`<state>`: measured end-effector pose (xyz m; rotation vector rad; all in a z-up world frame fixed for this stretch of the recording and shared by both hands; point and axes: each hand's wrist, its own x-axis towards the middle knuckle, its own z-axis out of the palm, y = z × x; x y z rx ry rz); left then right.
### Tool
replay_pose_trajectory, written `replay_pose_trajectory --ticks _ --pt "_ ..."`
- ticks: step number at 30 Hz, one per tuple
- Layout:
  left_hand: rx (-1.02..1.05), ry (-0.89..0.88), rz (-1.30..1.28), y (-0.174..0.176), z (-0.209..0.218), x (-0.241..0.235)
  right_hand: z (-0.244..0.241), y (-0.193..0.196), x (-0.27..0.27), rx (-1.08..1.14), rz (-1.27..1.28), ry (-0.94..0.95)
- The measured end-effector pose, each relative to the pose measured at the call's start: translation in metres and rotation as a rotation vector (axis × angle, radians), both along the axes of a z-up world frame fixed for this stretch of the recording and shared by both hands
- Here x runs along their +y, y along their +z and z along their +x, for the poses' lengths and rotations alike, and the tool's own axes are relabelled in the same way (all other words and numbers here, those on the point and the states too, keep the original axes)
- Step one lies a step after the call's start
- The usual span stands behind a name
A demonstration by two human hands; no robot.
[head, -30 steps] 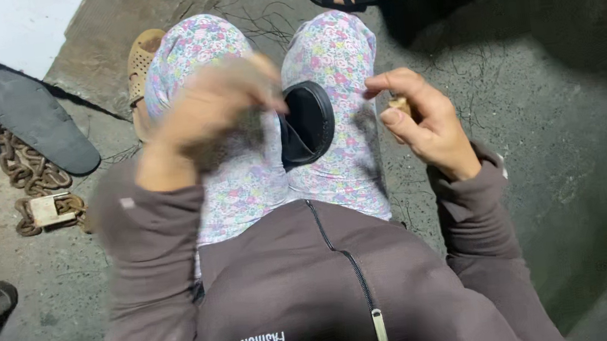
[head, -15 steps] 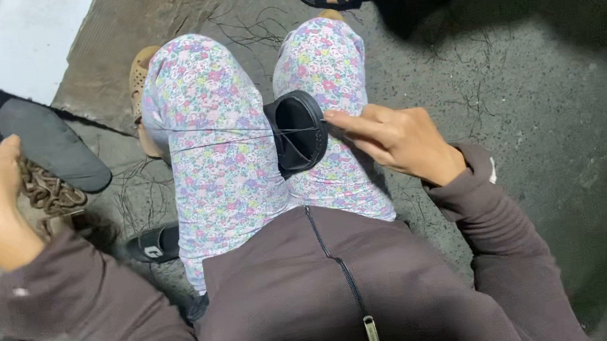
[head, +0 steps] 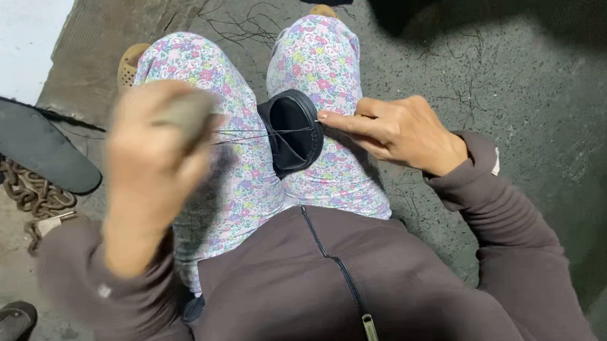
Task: The person sits on the ground and sews a black shoe using a needle and thread. They repeatedly push the needle through the shoe's sole and pull the thread tight to secure the stitching.
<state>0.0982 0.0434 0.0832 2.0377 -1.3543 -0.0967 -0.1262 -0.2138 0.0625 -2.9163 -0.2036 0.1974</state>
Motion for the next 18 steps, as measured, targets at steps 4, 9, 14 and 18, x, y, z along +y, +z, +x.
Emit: replay_pose_trajectory --ticks 4,9,14,18 --pt "0.178 -0.357 -0.115 -0.035 -0.007 -0.056 0.007 0.011 0.000 -0.041 -0.073 0.057" --pt "0.450 -0.402 -0.087 -0.072 -0.011 -0.085 0.027 0.042 0.005 0.087 -0.168 0.058" --pt "0.594 -0.457 -0.110 -0.097 -0.010 -0.090 0.030 0.038 0.002 0.098 -0.155 0.117" --pt "0.585 -0.454 -0.110 -0.103 -0.011 -0.092 0.029 0.026 -0.003 0.028 -0.089 0.145"
